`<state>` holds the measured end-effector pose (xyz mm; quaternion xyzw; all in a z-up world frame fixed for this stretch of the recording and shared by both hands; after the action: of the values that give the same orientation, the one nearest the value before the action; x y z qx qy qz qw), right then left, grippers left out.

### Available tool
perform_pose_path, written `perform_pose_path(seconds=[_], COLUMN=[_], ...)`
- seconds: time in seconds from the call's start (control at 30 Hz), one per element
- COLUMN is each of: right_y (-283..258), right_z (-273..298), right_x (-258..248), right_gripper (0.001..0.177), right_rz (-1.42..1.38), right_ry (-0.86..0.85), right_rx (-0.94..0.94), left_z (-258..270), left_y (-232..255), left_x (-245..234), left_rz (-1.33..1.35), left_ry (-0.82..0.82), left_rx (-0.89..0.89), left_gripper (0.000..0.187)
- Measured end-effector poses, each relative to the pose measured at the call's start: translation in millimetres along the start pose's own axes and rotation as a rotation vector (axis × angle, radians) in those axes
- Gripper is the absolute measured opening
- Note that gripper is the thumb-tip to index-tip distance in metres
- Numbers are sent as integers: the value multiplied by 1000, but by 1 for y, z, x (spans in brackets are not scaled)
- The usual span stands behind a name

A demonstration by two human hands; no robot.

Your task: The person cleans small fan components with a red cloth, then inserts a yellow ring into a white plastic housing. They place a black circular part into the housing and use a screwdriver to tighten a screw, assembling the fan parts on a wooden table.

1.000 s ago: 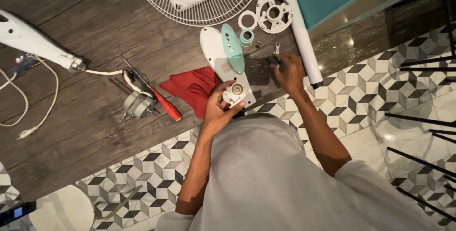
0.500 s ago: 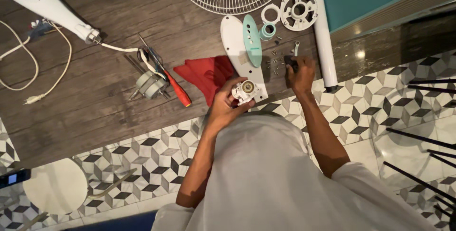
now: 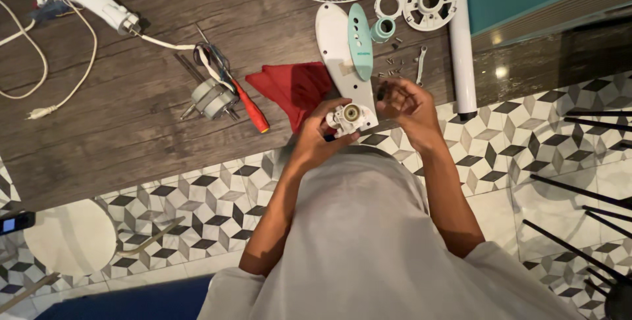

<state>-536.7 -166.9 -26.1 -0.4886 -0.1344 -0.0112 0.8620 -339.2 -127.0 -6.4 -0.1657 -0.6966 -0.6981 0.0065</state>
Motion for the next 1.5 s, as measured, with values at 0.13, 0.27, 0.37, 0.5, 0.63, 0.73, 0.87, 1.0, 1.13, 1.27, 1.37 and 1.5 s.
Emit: perform_pose_path(seconds=[0.13,0.27,0.37,0.5,0.63,0.73,0.87,1.0,1.13,1.27,1.37,1.5], right_y=[-44,-40,-28,-6,3,17,20,19,9,10,10,10], right_z=[23,18,15,17,22,19,21,25,32,36,36,37], right_x=[34,47,50,46,51,51,48,50,52,48,44,41], right_gripper=[56,40,28,15,12,12,13,14,14,14,15,14], right_rz=[229,159,99,76,-40,-76,0,-90,-45,-25,-16,1], right_ry=[5,6,24,119,49,83,165,142,182,248,270,277], right_rx=[-163,-83,-74,-51,-132,-72,-95,-102,-202,-169,-169,-182], left_z=[4,7,11,13,13,14,13,11,11,11,9,10], left_y=[3,9,12,12,13,11,9,7,1,-3,1,-2], left_x=[-4,-6,-10,-15,-15,-16,-16,-11,-9,-7,-3,-1], left_rz=[-43,-35,-86,-90,-83,-110,-166,-72,1,22,76,22], left_ry=[6,10,12,47,53,53,43,45,57,63,58,22], left_rx=[-10,33,43,62,75,42,36,69,61,35,85,73], left_gripper=[67,67,67,67,66,66,66,68,69,70,70,66])
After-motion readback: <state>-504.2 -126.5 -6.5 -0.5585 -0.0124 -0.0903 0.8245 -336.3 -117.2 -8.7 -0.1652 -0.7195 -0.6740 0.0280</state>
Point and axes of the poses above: each hand's wrist, its own z-axis away from the middle knuckle, its own x-axis out of the palm, y = z × x, the point moved 9 cm from there along -z, towards the middle knuckle, and after that the axes turned 14 degrees about x, right-handed, at the moved point
